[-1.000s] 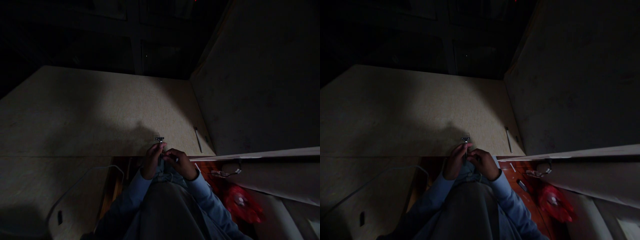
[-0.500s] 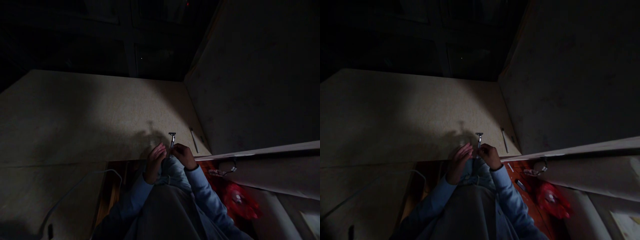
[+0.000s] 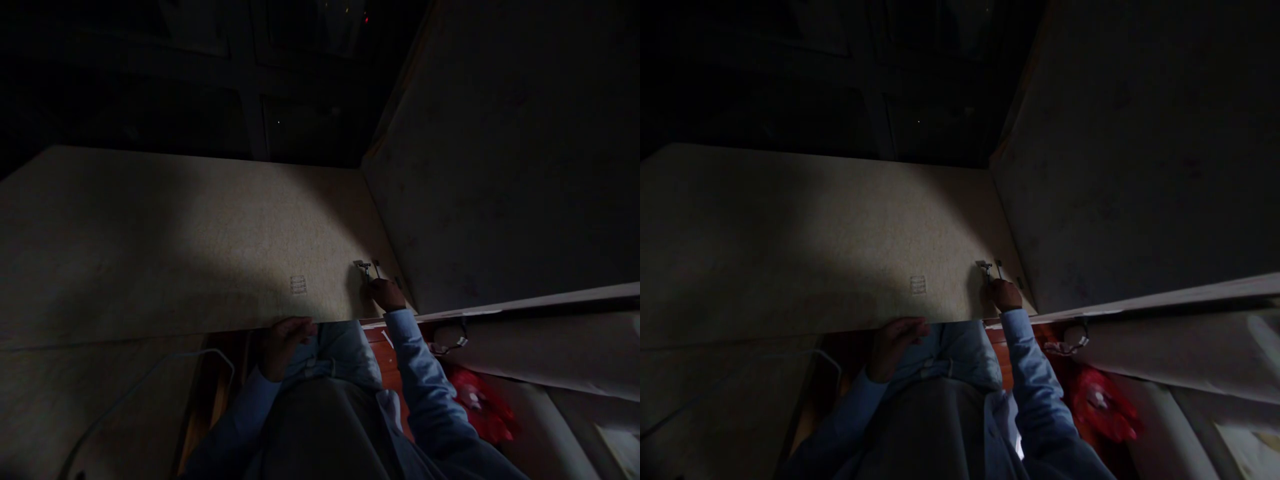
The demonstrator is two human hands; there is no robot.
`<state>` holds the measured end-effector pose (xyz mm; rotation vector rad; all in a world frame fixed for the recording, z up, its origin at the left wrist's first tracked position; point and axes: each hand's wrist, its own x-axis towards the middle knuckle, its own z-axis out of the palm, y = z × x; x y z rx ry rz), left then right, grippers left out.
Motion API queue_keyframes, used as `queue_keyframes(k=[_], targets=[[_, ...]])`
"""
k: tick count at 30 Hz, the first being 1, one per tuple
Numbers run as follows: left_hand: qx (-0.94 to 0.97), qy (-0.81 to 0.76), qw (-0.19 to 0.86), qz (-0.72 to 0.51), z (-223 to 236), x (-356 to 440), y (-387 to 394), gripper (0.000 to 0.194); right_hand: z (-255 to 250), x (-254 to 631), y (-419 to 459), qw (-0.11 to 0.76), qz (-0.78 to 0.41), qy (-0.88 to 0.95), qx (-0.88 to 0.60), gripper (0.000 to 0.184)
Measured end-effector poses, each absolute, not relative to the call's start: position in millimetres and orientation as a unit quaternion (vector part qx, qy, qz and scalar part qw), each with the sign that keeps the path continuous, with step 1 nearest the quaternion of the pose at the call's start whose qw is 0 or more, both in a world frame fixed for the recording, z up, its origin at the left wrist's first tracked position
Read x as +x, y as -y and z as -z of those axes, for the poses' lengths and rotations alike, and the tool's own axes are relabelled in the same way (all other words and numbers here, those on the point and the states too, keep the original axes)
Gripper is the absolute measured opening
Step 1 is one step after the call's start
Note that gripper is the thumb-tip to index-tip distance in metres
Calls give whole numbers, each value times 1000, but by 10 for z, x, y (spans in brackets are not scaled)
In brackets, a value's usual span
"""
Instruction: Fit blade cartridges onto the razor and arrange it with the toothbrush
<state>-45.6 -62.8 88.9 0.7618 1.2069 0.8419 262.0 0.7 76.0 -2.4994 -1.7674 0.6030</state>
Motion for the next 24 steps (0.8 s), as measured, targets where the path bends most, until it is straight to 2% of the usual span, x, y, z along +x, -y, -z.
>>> queue_keyframes(k=[7, 13, 19, 22, 24], targets=[[325, -530, 686, -378, -843, -503, 590, 57, -711, 2603, 0, 12, -182, 557, -810, 22], [362, -545, 646, -392, -750, -554, 485, 54, -636, 2644, 58, 48, -182, 564, -804, 26], [522, -581, 467, -415, -509, -673, 269, 41, -582, 2685, 163, 111, -186, 569, -793, 32], [610, -601, 338, -391, -383, -693, 109, 46, -554, 2640, 258, 148, -180, 565, -791, 39], [657, -596, 288, -362, -308, -676, -3, 53, -514, 2568, 334, 199, -175, 563, -783, 44]])
